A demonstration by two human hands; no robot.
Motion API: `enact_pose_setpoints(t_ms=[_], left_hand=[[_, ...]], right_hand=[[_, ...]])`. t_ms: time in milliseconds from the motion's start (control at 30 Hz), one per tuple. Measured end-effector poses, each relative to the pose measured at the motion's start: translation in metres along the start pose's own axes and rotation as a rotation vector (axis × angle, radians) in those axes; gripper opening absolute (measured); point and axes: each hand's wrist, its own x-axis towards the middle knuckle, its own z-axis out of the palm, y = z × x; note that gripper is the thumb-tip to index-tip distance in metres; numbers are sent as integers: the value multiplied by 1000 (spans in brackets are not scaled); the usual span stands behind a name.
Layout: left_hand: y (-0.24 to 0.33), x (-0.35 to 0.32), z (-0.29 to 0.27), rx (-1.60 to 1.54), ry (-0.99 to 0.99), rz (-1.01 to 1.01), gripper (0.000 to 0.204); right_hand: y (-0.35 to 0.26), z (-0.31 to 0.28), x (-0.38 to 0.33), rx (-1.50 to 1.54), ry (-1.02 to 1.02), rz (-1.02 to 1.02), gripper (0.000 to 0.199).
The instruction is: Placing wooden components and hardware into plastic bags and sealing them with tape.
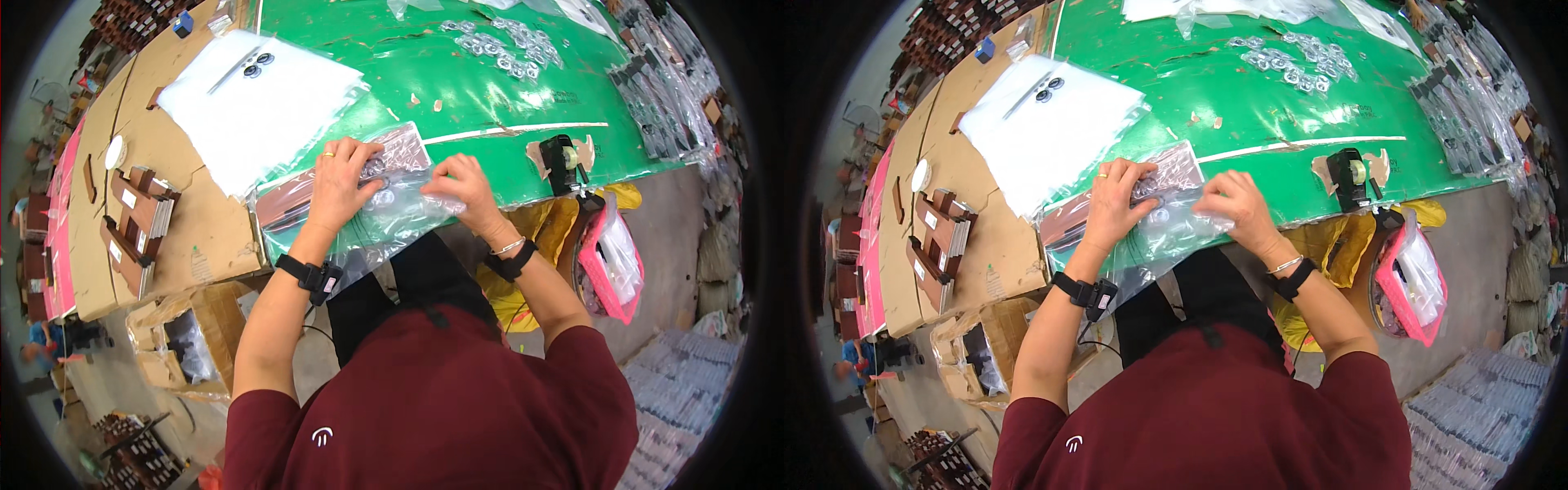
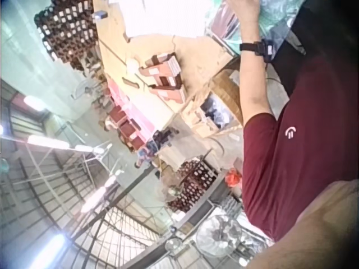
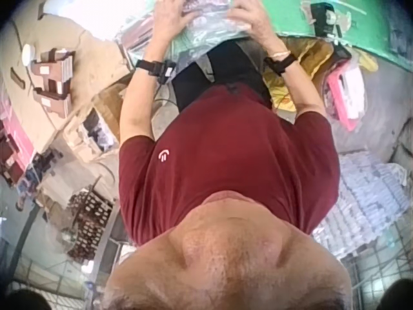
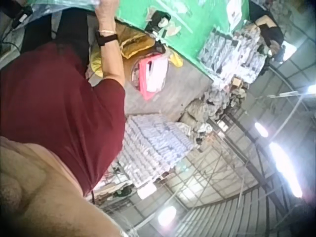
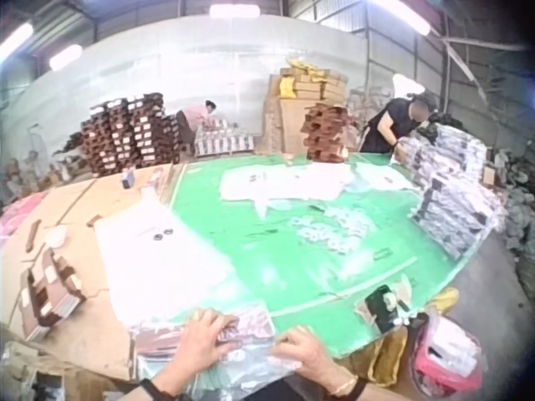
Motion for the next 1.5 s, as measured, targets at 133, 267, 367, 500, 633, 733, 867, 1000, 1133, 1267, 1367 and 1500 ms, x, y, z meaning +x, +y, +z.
enact_pose_setpoints(t_ms=[133, 267, 367, 500, 633, 733, 867, 1000, 1133, 1267, 1367, 1500], left_hand=[[-3, 0, -1, 15, -39, 4, 48], [-7, 0, 2, -2, -55, 20, 43], [-5, -2, 2, 3, -53, 32, 42], [-9, -5, 2, 20, -75, 30, 42], [-14, -7, 0, -25, -101, 55, 43], [-23, -6, -11, -108, -221, 14, 44], [11, -16, -38, -397, -70, -238, 58], [68, -69, -30, 357, 94, -234, 58], [32, -101, -55, 356, 227, -386, 31], [10, -58, -108, 511, 14, -403, 15], [-26, -24, -112, 674, -106, -352, 15], [-48, 10, -75, 1004, -287, -350, 27]], right_hand=[[7, -1, 30, 100, 38, 46, 14], [19, 11, 50, 250, 103, 44, 17], [37, 27, 56, 535, 47, 127, 19], [44, 37, 57, 503, 4, 124, 20], [34, 40, 54, 418, 64, 165, 23], [36, 44, 54, 401, 81, 152, 25], [46, 47, 53, 329, 95, 80, 26], [45, 47, 55, 367, 119, 112, 27], [49, 46, 57, 345, 104, 54, 28], [56, 49, 53, 303, 121, 15, 34], [53, 52, 51, 322, 109, 64, 34], [45, 53, 56, 324, 124, 39, 35]])
